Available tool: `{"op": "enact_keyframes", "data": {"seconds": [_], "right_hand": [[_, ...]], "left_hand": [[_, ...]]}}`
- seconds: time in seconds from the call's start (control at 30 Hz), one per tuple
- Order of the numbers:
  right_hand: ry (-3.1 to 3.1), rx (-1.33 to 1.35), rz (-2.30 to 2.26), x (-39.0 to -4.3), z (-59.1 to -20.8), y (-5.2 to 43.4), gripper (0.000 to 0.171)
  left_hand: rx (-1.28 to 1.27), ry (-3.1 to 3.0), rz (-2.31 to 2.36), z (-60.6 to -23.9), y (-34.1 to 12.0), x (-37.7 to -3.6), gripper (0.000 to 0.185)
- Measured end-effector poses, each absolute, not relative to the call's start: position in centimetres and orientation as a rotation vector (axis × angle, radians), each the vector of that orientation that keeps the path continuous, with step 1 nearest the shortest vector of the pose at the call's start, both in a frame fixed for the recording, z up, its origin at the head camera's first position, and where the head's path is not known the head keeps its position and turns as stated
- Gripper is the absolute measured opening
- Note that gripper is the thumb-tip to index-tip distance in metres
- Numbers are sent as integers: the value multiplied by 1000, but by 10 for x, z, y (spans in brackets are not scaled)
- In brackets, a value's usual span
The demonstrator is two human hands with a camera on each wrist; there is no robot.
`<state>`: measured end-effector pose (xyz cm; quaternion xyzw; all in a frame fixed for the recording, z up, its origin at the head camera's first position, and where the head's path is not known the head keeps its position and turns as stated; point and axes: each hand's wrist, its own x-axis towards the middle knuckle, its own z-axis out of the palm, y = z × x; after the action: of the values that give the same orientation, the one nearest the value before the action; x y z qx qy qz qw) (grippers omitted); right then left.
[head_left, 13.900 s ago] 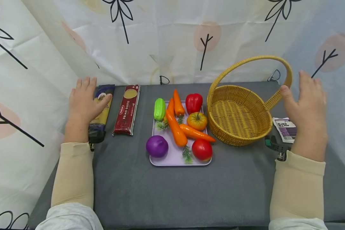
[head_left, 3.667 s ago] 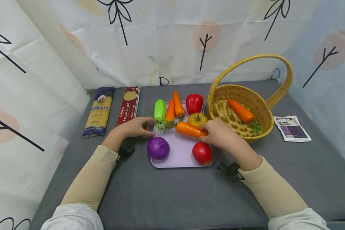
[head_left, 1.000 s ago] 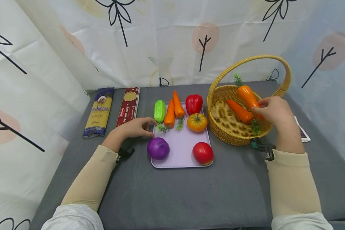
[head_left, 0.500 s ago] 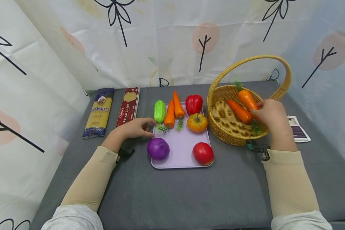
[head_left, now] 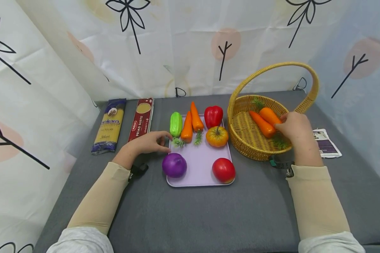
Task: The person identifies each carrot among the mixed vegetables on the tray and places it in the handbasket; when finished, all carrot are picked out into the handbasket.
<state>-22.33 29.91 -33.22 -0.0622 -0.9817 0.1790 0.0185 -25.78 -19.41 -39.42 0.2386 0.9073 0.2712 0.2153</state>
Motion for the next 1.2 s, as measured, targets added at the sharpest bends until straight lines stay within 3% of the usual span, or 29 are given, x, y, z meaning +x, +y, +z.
{"op": "enact_keyframes", "data": {"seconds": [0.2, 0.4, 0.53, 1.0, 1.2], "right_hand": [[-3014, -169, 592, -207, -311, 295, 44], [-2980, -216, 657, -191, -284, 286, 66], [-2935, -217, 681, -178, -269, 274, 69], [-2660, 17, 732, -118, -230, 229, 53], [-2468, 157, 796, -107, -222, 209, 42]], "left_hand": [[660, 2516, 745, -395, -194, -259, 52], [666, 2525, 744, -393, -194, -257, 50], [669, 2526, 747, -392, -194, -256, 49], [656, 2521, 757, -393, -192, -257, 50], [672, 2508, 772, -394, -194, -257, 51]]}}
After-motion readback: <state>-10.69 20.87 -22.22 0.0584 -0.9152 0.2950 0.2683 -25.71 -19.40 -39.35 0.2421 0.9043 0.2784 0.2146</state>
